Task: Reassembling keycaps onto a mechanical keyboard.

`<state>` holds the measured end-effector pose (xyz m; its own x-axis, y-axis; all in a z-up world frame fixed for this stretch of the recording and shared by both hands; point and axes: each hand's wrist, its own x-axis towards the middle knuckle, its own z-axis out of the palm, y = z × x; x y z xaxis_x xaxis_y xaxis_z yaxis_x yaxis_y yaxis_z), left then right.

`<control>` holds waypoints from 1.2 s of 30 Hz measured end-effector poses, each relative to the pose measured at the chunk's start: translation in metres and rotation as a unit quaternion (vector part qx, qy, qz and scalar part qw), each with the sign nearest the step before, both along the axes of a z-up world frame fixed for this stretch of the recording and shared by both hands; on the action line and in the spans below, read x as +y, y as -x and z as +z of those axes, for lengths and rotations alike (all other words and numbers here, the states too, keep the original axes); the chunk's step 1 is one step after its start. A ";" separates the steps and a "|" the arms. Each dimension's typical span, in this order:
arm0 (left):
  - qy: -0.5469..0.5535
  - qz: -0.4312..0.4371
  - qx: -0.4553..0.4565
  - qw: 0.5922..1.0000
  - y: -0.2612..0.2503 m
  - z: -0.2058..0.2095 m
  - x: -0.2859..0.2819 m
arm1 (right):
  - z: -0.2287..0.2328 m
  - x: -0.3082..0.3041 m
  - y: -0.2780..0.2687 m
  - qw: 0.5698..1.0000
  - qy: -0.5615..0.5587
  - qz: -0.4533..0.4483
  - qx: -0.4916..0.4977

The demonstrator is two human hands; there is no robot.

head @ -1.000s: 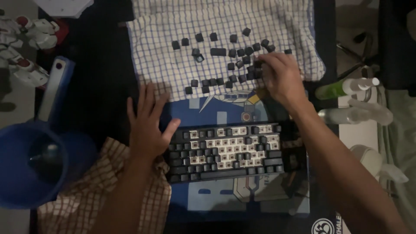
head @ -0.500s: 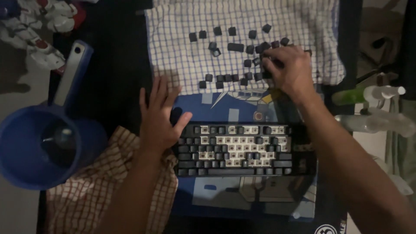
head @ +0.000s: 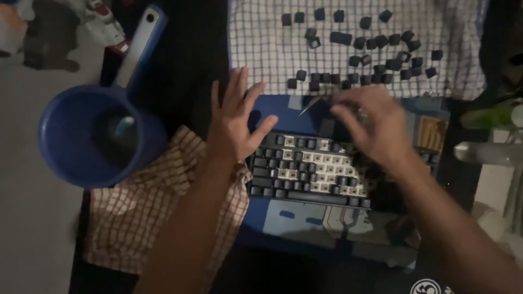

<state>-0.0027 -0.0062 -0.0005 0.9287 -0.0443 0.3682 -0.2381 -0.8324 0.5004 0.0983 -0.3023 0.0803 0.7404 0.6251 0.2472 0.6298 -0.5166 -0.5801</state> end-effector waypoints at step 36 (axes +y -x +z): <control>0.012 0.014 0.063 0.998 -0.006 0.008 -0.002 | -0.003 0.053 0.062 0.995 0.045 -0.018 0.088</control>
